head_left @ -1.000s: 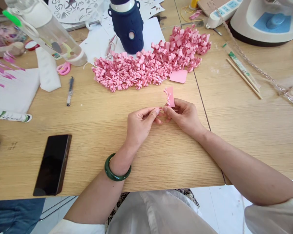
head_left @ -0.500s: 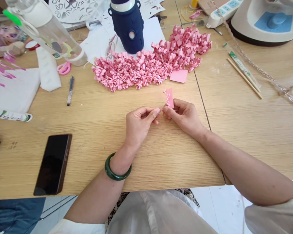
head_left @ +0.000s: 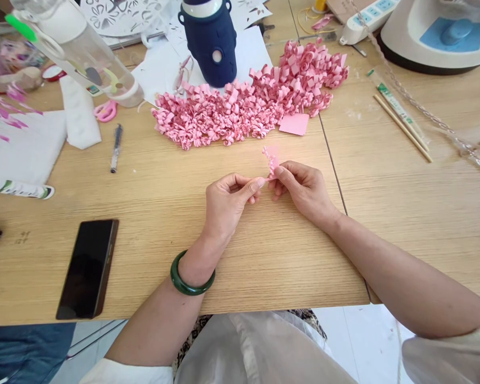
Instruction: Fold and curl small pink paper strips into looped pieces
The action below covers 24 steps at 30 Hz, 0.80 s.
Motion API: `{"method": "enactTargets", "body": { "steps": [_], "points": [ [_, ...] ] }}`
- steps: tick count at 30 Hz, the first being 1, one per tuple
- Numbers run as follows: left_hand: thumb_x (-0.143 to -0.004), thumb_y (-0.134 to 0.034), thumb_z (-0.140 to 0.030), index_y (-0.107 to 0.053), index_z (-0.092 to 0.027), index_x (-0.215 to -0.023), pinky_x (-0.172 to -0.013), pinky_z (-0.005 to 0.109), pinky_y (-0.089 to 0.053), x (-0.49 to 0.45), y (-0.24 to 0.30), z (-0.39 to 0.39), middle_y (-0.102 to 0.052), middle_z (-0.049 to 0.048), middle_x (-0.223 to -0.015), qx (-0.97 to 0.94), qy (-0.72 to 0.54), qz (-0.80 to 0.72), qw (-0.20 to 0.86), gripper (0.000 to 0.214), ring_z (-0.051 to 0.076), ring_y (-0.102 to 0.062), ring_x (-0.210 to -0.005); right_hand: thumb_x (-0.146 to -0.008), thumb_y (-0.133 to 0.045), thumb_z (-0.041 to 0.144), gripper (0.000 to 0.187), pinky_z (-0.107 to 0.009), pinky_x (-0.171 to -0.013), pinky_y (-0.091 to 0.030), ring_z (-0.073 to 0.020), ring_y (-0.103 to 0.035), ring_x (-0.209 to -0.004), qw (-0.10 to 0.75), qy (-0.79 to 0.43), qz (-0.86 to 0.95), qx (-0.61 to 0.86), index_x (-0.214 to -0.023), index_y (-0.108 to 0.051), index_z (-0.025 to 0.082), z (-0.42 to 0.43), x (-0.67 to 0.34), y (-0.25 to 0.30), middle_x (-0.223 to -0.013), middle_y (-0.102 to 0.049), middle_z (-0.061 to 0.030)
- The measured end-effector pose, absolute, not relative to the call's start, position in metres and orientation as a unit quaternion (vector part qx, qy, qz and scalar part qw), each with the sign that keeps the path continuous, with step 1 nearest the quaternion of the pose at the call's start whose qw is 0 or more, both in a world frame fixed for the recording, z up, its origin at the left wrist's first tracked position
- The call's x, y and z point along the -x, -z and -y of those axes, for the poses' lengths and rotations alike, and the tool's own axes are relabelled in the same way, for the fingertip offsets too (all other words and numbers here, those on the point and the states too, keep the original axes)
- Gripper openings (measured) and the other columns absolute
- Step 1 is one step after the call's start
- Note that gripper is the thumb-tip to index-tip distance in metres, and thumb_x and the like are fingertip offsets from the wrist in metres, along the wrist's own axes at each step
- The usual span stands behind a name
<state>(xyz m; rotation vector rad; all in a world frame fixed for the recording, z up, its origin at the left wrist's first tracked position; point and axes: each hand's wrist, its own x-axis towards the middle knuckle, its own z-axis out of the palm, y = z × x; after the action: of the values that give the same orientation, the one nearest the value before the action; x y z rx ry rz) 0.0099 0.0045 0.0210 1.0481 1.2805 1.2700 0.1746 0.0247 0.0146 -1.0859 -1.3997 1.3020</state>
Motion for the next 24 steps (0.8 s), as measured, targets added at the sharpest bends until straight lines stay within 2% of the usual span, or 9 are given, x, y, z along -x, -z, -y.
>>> {"method": "enactTargets", "body": {
  "steps": [6, 13, 18, 24],
  "points": [
    [-0.069, -0.091, -0.033, -0.07, -0.017, -0.061, -0.055, 0.022, -0.045, -0.0087, -0.0219, -0.0049, -0.064, -0.003, -0.056, -0.436, -0.526, -0.53, 0.502, 0.027, 0.008, -0.055, -0.052, -0.086, -0.069, 0.07, 0.053, -0.023, -0.054, -0.051, -0.0101, -0.06, -0.055, 0.453, -0.529, 0.565, 0.442, -0.077, -0.067, 0.018, -0.024, -0.1748, -0.0159, -0.072, -0.067, -0.001],
    [-0.081, -0.082, -0.031, -0.079, -0.018, -0.073, -0.062, 0.023, -0.051, -0.0056, -0.0183, -0.006, -0.074, 0.0002, -0.069, -0.462, -0.504, -0.544, 0.486, 0.015, 0.01, -0.063, -0.058, -0.088, -0.07, 0.067, 0.051, -0.024, -0.051, -0.05, -0.0099, -0.059, -0.052, 0.475, -0.523, 0.542, 0.456, -0.079, -0.066, 0.017, -0.0242, -0.1745, -0.0128, -0.071, -0.066, -0.0006],
    [-0.087, -0.077, -0.036, -0.083, -0.019, -0.086, -0.066, 0.025, -0.055, -0.0051, -0.0187, -0.0048, -0.079, 0.003, -0.079, -0.49, -0.475, -0.549, 0.482, 0.018, 0.013, -0.067, -0.062, -0.087, -0.071, 0.067, 0.049, -0.024, -0.05, -0.051, -0.0103, -0.057, -0.052, 0.489, -0.509, 0.523, 0.478, -0.079, -0.066, 0.019, -0.0251, -0.1745, -0.0116, -0.071, -0.067, -0.001],
    [-0.09, -0.073, -0.037, -0.084, -0.019, -0.092, -0.067, 0.025, -0.056, -0.0056, -0.0219, -0.0041, -0.079, 0.0036, -0.082, -0.51, -0.465, -0.546, 0.476, 0.021, 0.013, -0.068, -0.063, -0.09, -0.069, 0.065, 0.047, -0.023, -0.049, -0.051, -0.0103, -0.056, -0.053, 0.487, -0.501, 0.523, 0.488, -0.079, -0.065, 0.019, -0.0259, -0.1741, -0.0107, -0.071, -0.066, -0.001]
  ]
}}
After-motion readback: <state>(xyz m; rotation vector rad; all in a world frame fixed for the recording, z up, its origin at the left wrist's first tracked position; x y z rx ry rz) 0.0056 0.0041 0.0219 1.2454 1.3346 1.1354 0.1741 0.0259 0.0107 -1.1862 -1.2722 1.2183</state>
